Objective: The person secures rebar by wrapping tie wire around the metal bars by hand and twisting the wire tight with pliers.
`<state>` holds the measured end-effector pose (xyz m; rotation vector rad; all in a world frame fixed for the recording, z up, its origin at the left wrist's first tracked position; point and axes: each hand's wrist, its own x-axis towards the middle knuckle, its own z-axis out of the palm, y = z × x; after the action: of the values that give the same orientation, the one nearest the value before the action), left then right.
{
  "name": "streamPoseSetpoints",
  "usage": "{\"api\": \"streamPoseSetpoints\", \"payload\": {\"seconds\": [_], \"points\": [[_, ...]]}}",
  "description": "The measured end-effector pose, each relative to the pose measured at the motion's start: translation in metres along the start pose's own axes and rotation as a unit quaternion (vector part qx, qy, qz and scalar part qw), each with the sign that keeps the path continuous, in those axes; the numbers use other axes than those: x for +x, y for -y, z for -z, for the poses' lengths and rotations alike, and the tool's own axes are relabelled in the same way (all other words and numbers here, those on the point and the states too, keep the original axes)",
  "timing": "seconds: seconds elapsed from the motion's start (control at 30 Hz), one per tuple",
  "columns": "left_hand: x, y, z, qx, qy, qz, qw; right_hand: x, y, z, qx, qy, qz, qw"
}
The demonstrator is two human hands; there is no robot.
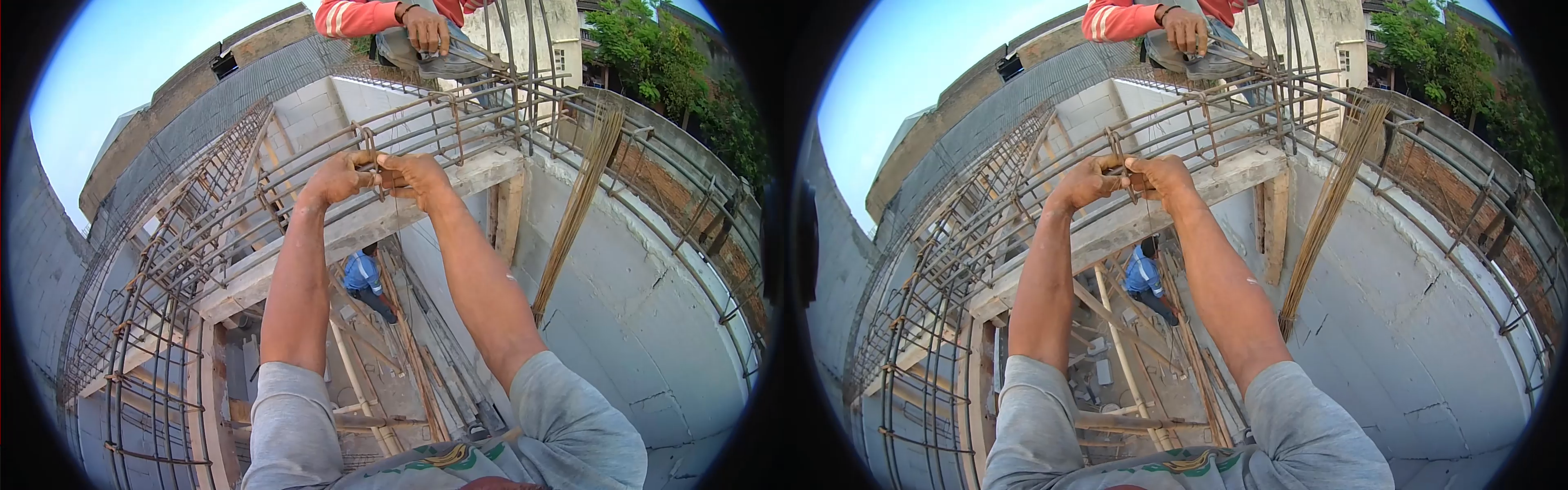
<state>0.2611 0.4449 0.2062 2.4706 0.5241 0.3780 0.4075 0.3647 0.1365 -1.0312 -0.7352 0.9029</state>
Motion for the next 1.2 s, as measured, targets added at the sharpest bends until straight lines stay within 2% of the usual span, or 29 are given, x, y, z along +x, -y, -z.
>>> {"api": "streamPoseSetpoints", "payload": {"seconds": [0.13, 0.23, 0.37, 0.47, 0.6, 0.63, 0.77, 0.87, 0.97, 1.07, 1.2], "points": [[-0.001, 0.008, 0.005, -0.067, 0.022, 0.002, 0.998, -0.002, -0.005, 0.001, -0.021, 0.001, 0.021, 1.0], [-0.004, 0.005, 0.001, -0.103, -0.01, 0.02, 0.994, 0.0, -0.006, 0.0, -0.035, -0.001, 0.037, 0.999], [-0.001, 0.008, 0.001, -0.077, -0.012, 0.031, 0.996, -0.002, -0.01, -0.001, -0.052, -0.006, 0.055, 0.997], [0.001, 0.013, -0.003, -0.167, -0.06, 0.035, 0.983, -0.002, -0.016, -0.003, -0.071, -0.01, 0.061, 0.996], [-0.004, 0.013, -0.002, -0.051, -0.057, -0.091, 0.993, -0.021, -0.013, -0.019, -0.063, -0.041, 0.053, 0.996], [-0.001, 0.016, 0.002, -0.057, -0.033, -0.067, 0.996, -0.018, -0.017, -0.019, -0.066, -0.036, 0.055, 0.996], [-0.003, 0.013, 0.005, -0.054, -0.018, -0.071, 0.996, -0.022, -0.011, -0.018, -0.089, -0.009, 0.044, 0.995], [-0.007, 0.007, 0.006, -0.055, -0.008, -0.056, 0.997, -0.02, -0.01, -0.019, -0.121, -0.028, 0.041, 0.991], [-0.001, 0.018, 0.004, -0.043, -0.029, -0.088, 0.995, -0.014, -0.014, -0.02, -0.116, -0.06, 0.055, 0.99], [0.003, 0.018, 0.003, 0.025, -0.036, -0.064, 0.997, -0.013, -0.006, -0.025, -0.2, -0.108, 0.052, 0.972], [0.003, 0.009, -0.001, 0.065, -0.036, -0.005, 0.997, -0.023, 0.005, -0.03, -0.315, -0.161, 0.098, 0.93]]}}
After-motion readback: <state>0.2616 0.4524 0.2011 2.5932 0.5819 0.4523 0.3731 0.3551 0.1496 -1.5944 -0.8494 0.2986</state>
